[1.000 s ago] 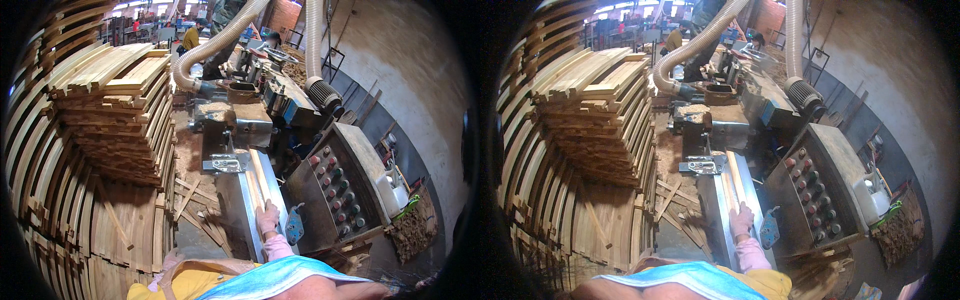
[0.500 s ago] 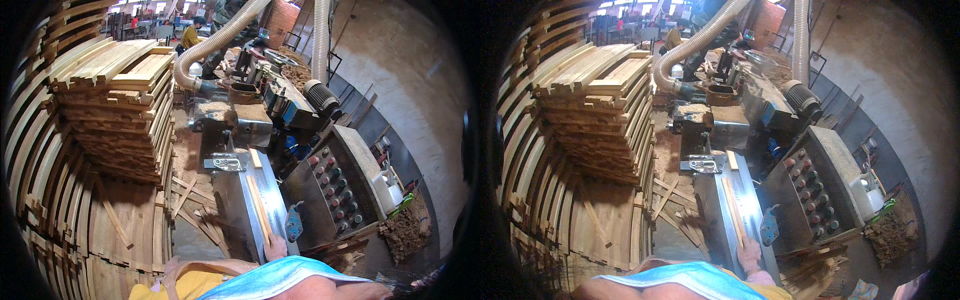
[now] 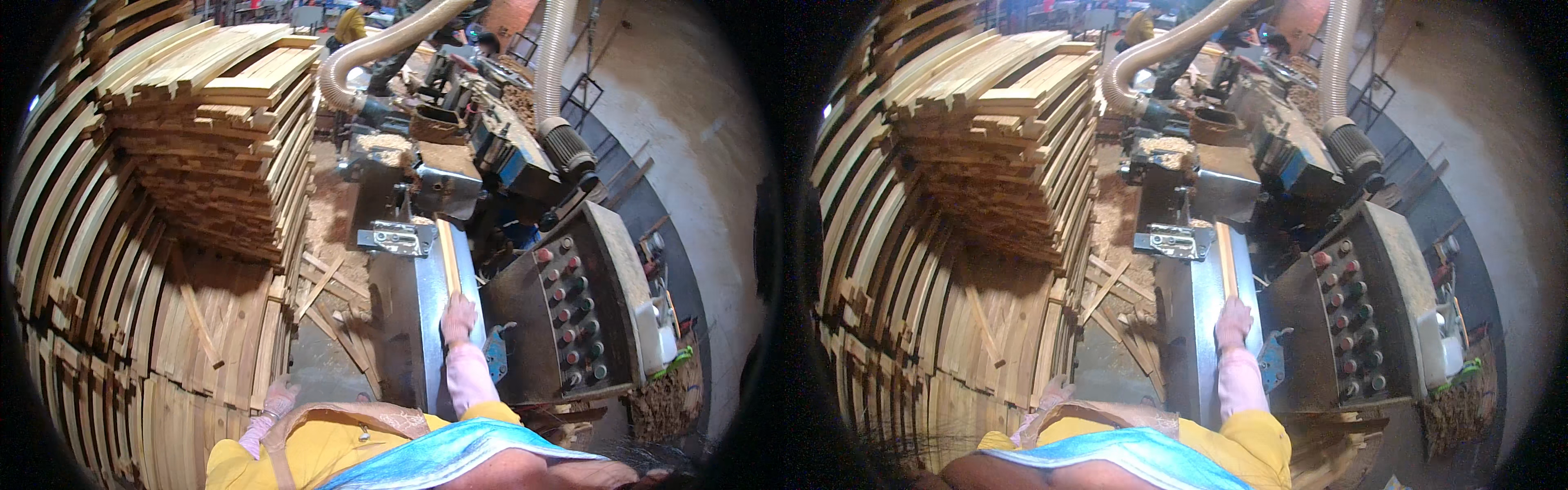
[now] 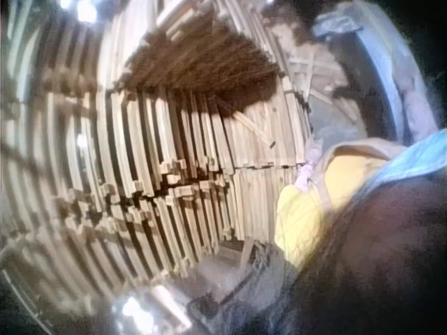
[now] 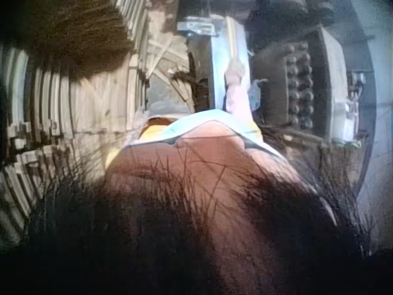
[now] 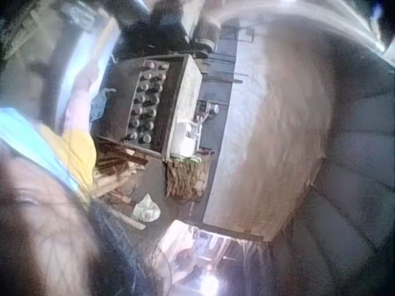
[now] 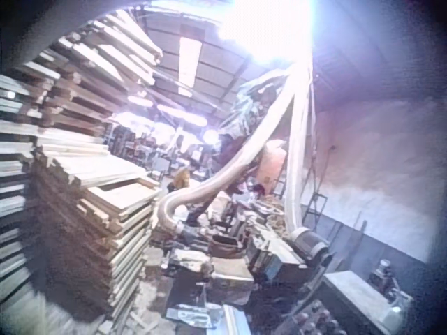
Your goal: The person picks up curved wooden strips from a stack, feeds them through an industrial machine one by one, and places the processed pieces onto another stack.
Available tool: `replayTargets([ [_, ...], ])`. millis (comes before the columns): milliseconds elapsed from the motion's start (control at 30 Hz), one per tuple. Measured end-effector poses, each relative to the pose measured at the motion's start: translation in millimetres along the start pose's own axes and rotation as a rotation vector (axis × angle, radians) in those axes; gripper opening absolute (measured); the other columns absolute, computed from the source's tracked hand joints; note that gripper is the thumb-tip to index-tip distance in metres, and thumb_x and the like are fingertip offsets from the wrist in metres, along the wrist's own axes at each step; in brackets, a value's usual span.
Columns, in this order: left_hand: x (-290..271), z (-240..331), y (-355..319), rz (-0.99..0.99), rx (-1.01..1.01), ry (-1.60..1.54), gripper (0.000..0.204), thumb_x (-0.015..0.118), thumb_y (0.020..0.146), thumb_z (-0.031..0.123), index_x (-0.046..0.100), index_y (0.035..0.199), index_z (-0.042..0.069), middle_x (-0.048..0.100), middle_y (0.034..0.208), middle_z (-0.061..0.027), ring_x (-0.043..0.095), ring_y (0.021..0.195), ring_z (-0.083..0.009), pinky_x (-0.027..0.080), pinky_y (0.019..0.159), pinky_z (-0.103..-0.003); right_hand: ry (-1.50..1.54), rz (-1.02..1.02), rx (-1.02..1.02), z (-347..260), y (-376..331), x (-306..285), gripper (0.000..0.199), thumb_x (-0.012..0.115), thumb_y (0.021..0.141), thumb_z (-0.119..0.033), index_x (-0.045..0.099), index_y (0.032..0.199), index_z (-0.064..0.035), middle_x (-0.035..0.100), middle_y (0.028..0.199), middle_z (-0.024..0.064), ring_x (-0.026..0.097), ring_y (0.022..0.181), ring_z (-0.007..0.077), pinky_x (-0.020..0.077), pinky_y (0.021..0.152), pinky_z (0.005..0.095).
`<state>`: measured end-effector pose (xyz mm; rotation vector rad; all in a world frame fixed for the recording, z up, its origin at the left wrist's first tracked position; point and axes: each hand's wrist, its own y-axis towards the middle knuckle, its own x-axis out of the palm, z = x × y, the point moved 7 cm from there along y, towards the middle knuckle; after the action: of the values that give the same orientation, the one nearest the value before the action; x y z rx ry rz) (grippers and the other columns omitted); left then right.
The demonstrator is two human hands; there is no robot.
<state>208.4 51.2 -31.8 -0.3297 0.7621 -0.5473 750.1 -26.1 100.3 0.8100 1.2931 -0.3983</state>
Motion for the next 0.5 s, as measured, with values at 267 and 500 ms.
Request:
replayTargets([
  [267,-50,-40,-80,0.233,-0.394,-0.07,0.06,0.068,0.09,0.038,0.064,0.131,-0.005,0.069,0.119,-0.0311,0.067,0.114,-0.0417,0.051,0.1,-0.047,0.021,-0.166,-0.298,-116,102,18,0.018,0.062,0.094,-0.025,0.073,0.107,-0.0205,0.076,0.106,0.0071,0.07,0.099,0.0298,0.0567,0.076,0.0465],
  [500,-112,-202,-75,0.747,-0.437,0.296,0.064,0.059,0.092,0.029,0.05,0.147,-0.004,0.054,0.148,-0.0277,0.05,0.136,-0.0426,0.039,0.117,-0.047,0.78,-0.515,-0.616,-239,-128,2,0.043,0.069,0.094,-0.025,0.069,0.134,-0.0095,0.073,0.116,0.0198,0.068,0.108,0.0389,0.0531,0.096,0.0455],
])
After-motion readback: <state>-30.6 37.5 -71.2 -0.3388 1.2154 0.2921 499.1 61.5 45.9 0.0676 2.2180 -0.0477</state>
